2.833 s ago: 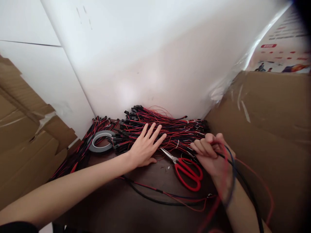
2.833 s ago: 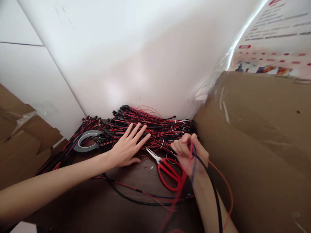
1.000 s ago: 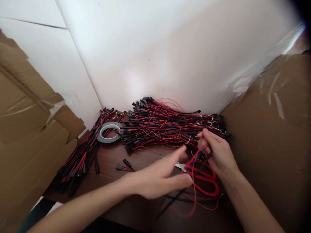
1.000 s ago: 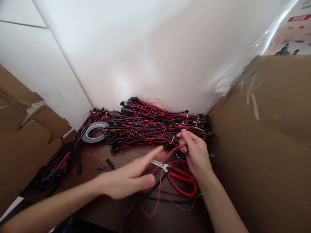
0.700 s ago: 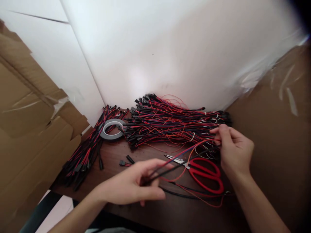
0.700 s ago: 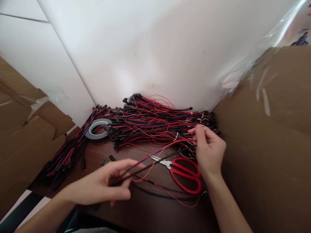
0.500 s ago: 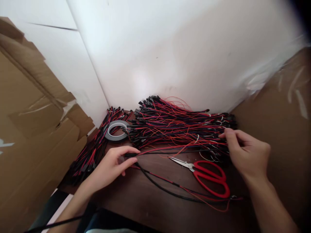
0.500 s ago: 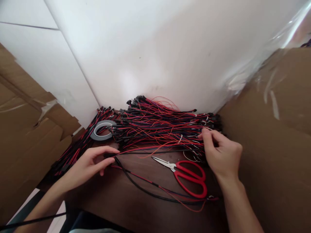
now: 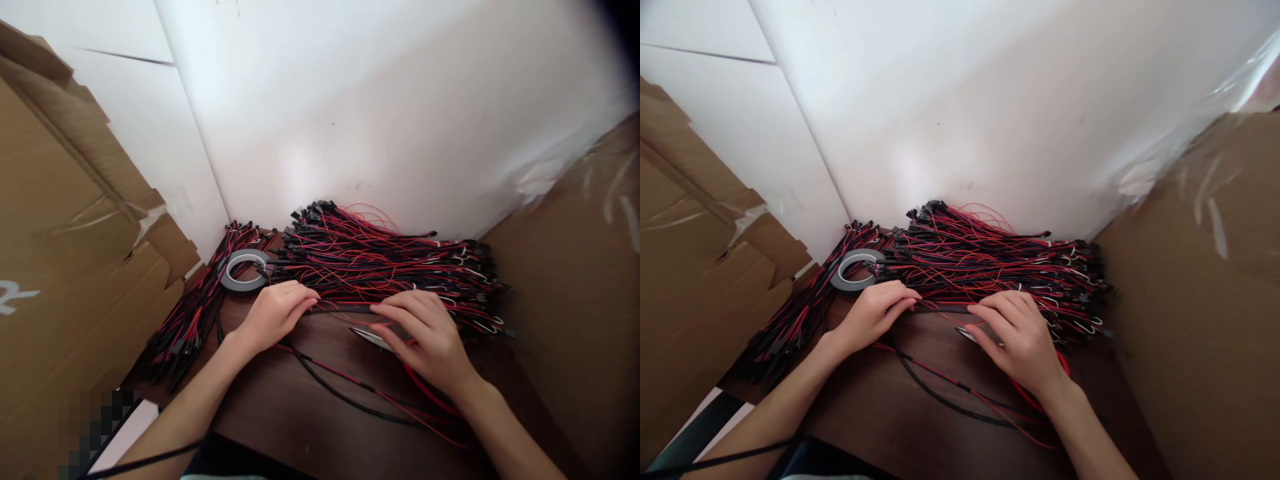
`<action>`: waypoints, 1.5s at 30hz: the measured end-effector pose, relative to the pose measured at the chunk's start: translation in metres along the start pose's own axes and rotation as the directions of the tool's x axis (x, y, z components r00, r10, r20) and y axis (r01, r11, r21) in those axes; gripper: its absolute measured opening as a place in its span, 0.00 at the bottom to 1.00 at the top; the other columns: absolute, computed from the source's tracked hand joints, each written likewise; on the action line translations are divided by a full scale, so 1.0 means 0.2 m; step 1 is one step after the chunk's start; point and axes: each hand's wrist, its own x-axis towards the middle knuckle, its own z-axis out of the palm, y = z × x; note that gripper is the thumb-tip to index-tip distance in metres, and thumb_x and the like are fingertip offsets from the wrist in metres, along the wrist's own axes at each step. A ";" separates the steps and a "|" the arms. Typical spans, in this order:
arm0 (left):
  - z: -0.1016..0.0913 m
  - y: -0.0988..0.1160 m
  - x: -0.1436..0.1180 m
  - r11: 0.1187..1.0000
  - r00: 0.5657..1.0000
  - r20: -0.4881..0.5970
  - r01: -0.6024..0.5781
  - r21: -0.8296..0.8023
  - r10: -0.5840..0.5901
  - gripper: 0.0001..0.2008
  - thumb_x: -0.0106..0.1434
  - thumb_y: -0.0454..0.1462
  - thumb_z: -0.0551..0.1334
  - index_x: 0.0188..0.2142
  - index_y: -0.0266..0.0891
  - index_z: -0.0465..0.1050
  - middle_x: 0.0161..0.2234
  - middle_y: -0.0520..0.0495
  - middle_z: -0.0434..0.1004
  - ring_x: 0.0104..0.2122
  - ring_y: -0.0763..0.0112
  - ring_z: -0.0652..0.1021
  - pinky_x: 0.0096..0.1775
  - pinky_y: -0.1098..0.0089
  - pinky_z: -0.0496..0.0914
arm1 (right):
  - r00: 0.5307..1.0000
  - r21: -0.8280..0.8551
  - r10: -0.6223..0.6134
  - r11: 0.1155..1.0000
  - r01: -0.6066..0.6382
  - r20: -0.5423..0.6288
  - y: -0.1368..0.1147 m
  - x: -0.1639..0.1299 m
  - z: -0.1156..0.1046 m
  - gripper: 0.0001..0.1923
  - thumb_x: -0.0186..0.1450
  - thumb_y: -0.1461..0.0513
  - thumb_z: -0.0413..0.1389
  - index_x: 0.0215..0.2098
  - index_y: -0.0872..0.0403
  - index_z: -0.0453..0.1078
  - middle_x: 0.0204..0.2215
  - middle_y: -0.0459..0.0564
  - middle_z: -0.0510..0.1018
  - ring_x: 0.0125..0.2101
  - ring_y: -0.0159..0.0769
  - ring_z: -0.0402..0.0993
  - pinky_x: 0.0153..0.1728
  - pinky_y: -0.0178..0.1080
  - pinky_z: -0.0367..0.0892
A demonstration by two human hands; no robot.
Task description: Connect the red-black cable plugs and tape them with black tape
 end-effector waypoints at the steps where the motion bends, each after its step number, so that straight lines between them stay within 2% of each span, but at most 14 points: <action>1: 0.01 -0.01 -0.01 1.000 1.000 -0.022 -0.015 -0.004 0.015 0.13 0.71 0.36 0.52 0.40 0.35 0.75 0.33 0.44 0.79 0.33 0.69 0.77 0.37 0.70 0.71 | 1.000 0.009 0.001 1.000 -0.001 0.001 -0.01 0.00 0.00 0.05 0.65 0.63 0.59 0.40 0.51 0.74 0.33 0.50 0.80 0.35 0.38 0.74 0.38 0.42 0.65; 4: 0.02 -0.01 -0.05 0.998 0.991 -0.133 -0.038 -0.050 0.031 0.11 0.70 0.35 0.55 0.39 0.36 0.75 0.33 0.43 0.80 0.34 0.68 0.76 0.39 0.68 0.71 | 1.000 0.066 -0.006 0.998 0.005 0.013 -0.02 0.00 0.00 0.03 0.64 0.65 0.59 0.36 0.51 0.74 0.32 0.49 0.79 0.34 0.37 0.73 0.38 0.42 0.66; 5: 0.03 -0.01 -0.06 0.996 0.984 -0.178 -0.019 -0.085 0.003 0.10 0.69 0.35 0.56 0.39 0.36 0.76 0.33 0.44 0.80 0.34 0.69 0.77 0.39 0.68 0.71 | 1.000 0.086 -0.013 0.996 0.012 0.016 -0.03 0.00 -0.01 0.02 0.64 0.64 0.59 0.35 0.51 0.74 0.33 0.50 0.79 0.34 0.38 0.73 0.38 0.43 0.66; 7: 0.03 0.00 -0.07 0.973 0.961 -0.244 0.076 -0.218 -0.129 0.08 0.68 0.36 0.58 0.40 0.36 0.76 0.31 0.45 0.79 0.31 0.70 0.77 0.36 0.70 0.72 | 1.000 0.121 -0.023 0.992 0.021 0.014 -0.03 0.00 -0.01 0.02 0.64 0.64 0.58 0.33 0.52 0.73 0.34 0.51 0.78 0.35 0.38 0.73 0.38 0.43 0.67; 10: 0.04 0.02 -0.07 0.834 0.899 -0.213 0.236 -0.499 -0.382 0.10 0.66 0.39 0.61 0.42 0.35 0.75 0.31 0.45 0.80 0.29 0.72 0.79 0.27 0.75 0.72 | 0.999 0.117 0.024 0.993 -0.020 -0.033 -0.03 -0.01 0.00 0.06 0.65 0.68 0.56 0.36 0.52 0.72 0.36 0.52 0.77 0.37 0.39 0.73 0.39 0.43 0.68; 13: 0.04 0.03 -0.05 0.708 0.850 -0.184 0.269 -0.653 -0.493 0.09 0.62 0.39 0.64 0.38 0.34 0.76 0.33 0.44 0.80 0.26 0.74 0.77 0.25 0.76 0.72 | 0.993 0.072 0.112 0.991 -0.109 -0.033 0.00 -0.03 0.02 0.10 0.65 0.68 0.56 0.45 0.53 0.70 0.39 0.53 0.76 0.40 0.41 0.73 0.45 0.47 0.68; 18: 0.04 0.04 -0.04 0.673 0.834 -0.202 0.245 -0.698 -0.514 0.09 0.61 0.39 0.65 0.37 0.34 0.76 0.35 0.44 0.80 0.27 0.75 0.77 0.29 0.74 0.76 | 0.987 0.064 0.144 0.987 -0.149 0.078 0.04 -0.05 0.04 0.07 0.68 0.63 0.55 0.44 0.52 0.70 0.38 0.51 0.77 0.39 0.41 0.75 0.46 0.46 0.68; 24: 0.06 0.03 -0.06 0.686 0.842 -0.202 0.244 -0.685 -0.501 0.08 0.62 0.35 0.63 0.40 0.34 0.76 0.38 0.42 0.79 0.37 0.68 0.79 0.33 0.75 0.75 | 0.992 0.101 0.125 0.987 -0.126 0.019 0.02 -0.05 0.01 0.07 0.66 0.67 0.56 0.42 0.52 0.69 0.35 0.49 0.77 0.36 0.37 0.75 0.41 0.41 0.70; 27: 0.06 0.03 -0.06 0.686 0.844 -0.204 0.237 -0.687 -0.496 0.07 0.61 0.34 0.64 0.40 0.35 0.76 0.37 0.43 0.79 0.38 0.68 0.79 0.34 0.75 0.74 | 0.992 0.099 0.124 0.988 -0.122 -0.010 0.02 -0.05 0.01 0.07 0.66 0.69 0.56 0.41 0.52 0.70 0.34 0.48 0.78 0.35 0.36 0.75 0.40 0.40 0.70; 31: 0.04 0.03 -0.05 0.582 0.826 -0.183 0.200 -0.788 -0.533 0.08 0.58 0.34 0.67 0.38 0.35 0.76 0.36 0.45 0.80 0.31 0.72 0.78 0.29 0.76 0.73 | 0.990 0.080 0.144 0.986 -0.143 -0.008 0.03 -0.05 -0.01 0.06 0.67 0.66 0.56 0.43 0.53 0.70 0.34 0.49 0.79 0.34 0.36 0.76 0.39 0.39 0.71; 36: 0.03 0.02 -0.04 0.383 0.800 -0.111 0.155 -0.911 -0.589 0.08 0.55 0.34 0.70 0.36 0.36 0.77 0.32 0.47 0.80 0.24 0.77 0.74 0.27 0.76 0.71 | 0.979 0.059 0.124 0.989 -0.135 0.165 0.09 -0.07 -0.03 0.14 0.66 0.58 0.58 0.49 0.53 0.69 0.33 0.49 0.78 0.33 0.38 0.76 0.36 0.42 0.71; 38: 0.03 0.02 -0.04 0.322 0.796 -0.070 0.161 -0.933 -0.602 0.08 0.54 0.34 0.71 0.34 0.36 0.77 0.31 0.47 0.80 0.23 0.78 0.73 0.27 0.76 0.70 | 0.976 0.034 0.114 0.992 -0.123 0.184 0.11 -0.08 -0.04 0.13 0.66 0.58 0.58 0.48 0.52 0.70 0.32 0.48 0.78 0.33 0.39 0.76 0.36 0.43 0.70; 41: 0.02 0.03 -0.03 0.274 0.786 -0.045 0.161 -0.948 -0.616 0.09 0.52 0.35 0.72 0.33 0.35 0.78 0.30 0.46 0.80 0.24 0.77 0.72 0.26 0.76 0.69 | 0.986 0.009 0.106 0.994 -0.108 0.131 0.12 -0.08 -0.05 0.06 0.67 0.63 0.57 0.43 0.52 0.71 0.33 0.48 0.79 0.33 0.38 0.76 0.38 0.42 0.70; 45: 0.02 0.03 -0.03 0.251 0.781 -0.023 0.172 -0.953 -0.624 0.09 0.51 0.36 0.73 0.32 0.35 0.78 0.30 0.45 0.80 0.24 0.77 0.72 0.27 0.75 0.68 | 0.989 -0.061 0.147 0.987 -0.148 -0.014 0.11 -0.06 -0.07 0.05 0.67 0.64 0.57 0.41 0.51 0.71 0.34 0.50 0.80 0.34 0.40 0.76 0.39 0.44 0.68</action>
